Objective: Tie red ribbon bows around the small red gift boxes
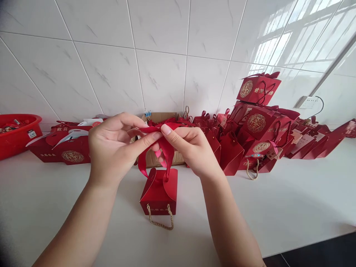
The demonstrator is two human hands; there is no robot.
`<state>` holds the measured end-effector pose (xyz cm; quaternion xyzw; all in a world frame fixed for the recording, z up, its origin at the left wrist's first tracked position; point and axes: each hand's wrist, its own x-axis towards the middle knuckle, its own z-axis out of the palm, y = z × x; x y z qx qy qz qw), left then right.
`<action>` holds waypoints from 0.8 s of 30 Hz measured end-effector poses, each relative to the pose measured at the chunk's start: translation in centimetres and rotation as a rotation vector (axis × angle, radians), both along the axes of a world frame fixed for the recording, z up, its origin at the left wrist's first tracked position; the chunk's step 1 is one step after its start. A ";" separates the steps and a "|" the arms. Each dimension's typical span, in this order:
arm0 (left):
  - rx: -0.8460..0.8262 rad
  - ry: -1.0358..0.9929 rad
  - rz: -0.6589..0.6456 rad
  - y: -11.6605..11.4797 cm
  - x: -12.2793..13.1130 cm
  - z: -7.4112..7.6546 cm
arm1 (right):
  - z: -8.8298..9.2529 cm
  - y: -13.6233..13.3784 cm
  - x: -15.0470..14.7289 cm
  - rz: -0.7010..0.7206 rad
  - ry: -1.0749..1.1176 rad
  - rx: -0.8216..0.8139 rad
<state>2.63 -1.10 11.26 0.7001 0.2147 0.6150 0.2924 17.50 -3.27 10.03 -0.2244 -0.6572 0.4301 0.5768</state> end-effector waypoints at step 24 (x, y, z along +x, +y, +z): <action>-0.383 0.241 -0.429 1.6 -2.2 0.4 | -0.4 0.7 0.5 -0.131 0.001 -0.027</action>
